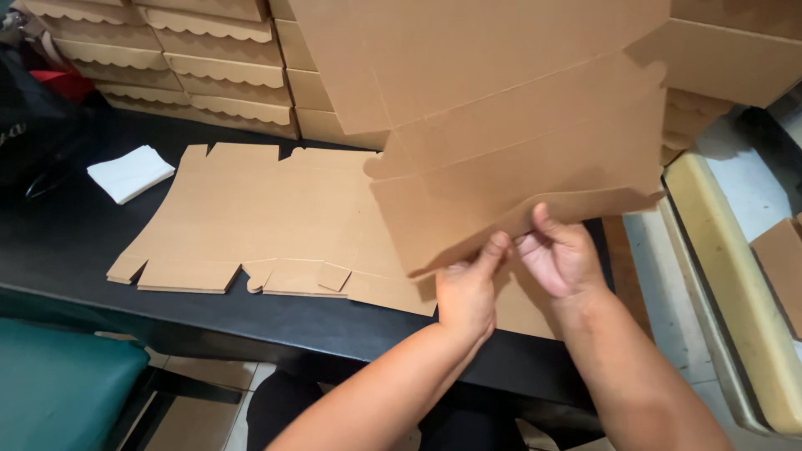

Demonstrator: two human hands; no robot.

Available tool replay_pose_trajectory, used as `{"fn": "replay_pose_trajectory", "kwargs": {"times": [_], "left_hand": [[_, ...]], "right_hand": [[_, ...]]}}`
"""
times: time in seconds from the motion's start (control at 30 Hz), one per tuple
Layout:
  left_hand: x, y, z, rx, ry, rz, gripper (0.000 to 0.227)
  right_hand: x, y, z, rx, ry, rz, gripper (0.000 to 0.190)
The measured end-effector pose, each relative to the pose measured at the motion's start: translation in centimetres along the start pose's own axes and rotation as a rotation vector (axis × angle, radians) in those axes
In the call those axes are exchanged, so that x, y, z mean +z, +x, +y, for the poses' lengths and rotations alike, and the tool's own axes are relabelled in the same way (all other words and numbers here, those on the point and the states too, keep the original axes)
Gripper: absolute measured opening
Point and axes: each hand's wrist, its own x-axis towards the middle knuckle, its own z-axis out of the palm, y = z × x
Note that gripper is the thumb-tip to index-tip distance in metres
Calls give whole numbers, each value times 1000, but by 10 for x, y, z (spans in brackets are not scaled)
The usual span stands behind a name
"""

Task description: The person assembles flat cardboard pieces into rectangular boxes by hand. They fold the sides, tuck in the tabs, and secure the structure, then place the finished box onto a stack of similar boxes on a nearby surface.

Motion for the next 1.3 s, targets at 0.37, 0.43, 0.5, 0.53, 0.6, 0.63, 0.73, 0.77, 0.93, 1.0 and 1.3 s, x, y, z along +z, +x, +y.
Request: {"fn": "replay_pose_trajectory", "kwargs": {"times": [0.37, 0.43, 0.5, 0.53, 0.6, 0.63, 0.73, 0.77, 0.93, 1.0, 1.3], "left_hand": [[-13, 15, 11, 107, 67, 170, 27], [-14, 17, 9, 100, 61, 188, 27], [-17, 18, 10, 100, 77, 200, 28], [-19, 18, 10, 102, 94, 201, 28], [-21, 20, 12, 106, 93, 194, 27], [-20, 21, 12, 109, 75, 185, 27], [-21, 21, 15, 45, 25, 223, 28], [-23, 21, 17, 12, 9, 245, 30], [-43, 21, 40, 73, 81, 291, 22], [-46, 16, 46, 112, 72, 194, 19], [-62, 4, 83, -252, 286, -440, 58]], "right_hand": [[-14, 1, 29, -68, -311, 180, 34], [-21, 5, 29, -80, -302, 226, 33], [-30, 10, 22, -117, -311, 269, 29], [-33, 12, 18, -128, -298, 256, 30], [-37, 15, 8, -149, -274, 230, 34], [-38, 17, 6, -130, -242, 232, 31], [-38, 18, 3, -98, -186, 224, 31], [-39, 18, 4, -101, -193, 213, 32], [-53, 25, -10, -177, -232, 229, 33], [-57, 25, -15, -187, -266, 209, 35], [-55, 26, -42, -229, -239, 105, 57]]}}
